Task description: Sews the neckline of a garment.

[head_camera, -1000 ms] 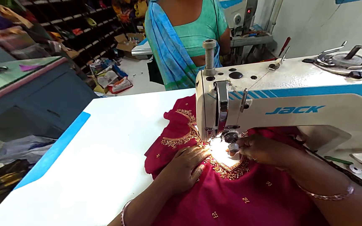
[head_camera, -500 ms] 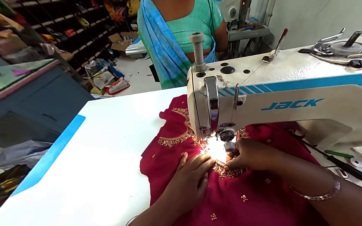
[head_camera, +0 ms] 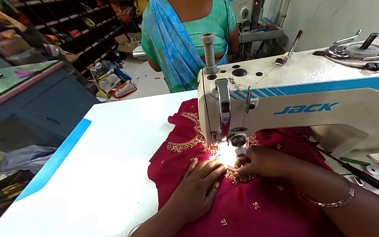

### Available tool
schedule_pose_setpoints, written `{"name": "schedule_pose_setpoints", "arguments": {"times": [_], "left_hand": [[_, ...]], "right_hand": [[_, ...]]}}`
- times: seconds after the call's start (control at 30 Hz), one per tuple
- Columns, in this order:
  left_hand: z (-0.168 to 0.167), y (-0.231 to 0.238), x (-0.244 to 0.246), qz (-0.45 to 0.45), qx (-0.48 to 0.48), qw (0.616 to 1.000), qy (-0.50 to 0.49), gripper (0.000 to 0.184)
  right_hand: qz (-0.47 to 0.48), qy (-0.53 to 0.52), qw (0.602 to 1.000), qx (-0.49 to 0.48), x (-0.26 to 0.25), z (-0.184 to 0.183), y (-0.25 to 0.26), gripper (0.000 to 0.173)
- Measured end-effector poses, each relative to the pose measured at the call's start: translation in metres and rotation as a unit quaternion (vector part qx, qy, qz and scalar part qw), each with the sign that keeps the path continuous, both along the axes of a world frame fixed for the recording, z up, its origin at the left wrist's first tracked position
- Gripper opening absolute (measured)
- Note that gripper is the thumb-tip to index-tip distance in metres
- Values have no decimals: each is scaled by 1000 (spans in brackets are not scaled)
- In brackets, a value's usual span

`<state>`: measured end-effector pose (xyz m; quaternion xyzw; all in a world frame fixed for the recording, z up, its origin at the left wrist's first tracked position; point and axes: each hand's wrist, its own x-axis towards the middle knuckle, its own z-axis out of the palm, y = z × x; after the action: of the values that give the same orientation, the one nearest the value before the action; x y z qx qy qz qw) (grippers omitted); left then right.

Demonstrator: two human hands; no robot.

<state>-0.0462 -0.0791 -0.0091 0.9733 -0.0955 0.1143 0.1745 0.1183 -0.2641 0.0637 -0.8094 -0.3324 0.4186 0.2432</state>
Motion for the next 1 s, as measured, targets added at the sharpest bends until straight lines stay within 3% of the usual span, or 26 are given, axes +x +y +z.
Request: {"name": "schedule_pose_setpoints", "arguments": {"times": [0.3,0.8,1.0], "left_hand": [[1,-1,0,3,16,1000,14,46],[-1,-1,0,-1,23,1000,-1,47],[-1,-1,1,-4,34,999,9,48]], "right_hand": [[-61,27,997,36,-1,-9,3,12],[-49,61,996,42,-4,-10,3,11],[-128,-104,986,7,2,3,-1,24]]}}
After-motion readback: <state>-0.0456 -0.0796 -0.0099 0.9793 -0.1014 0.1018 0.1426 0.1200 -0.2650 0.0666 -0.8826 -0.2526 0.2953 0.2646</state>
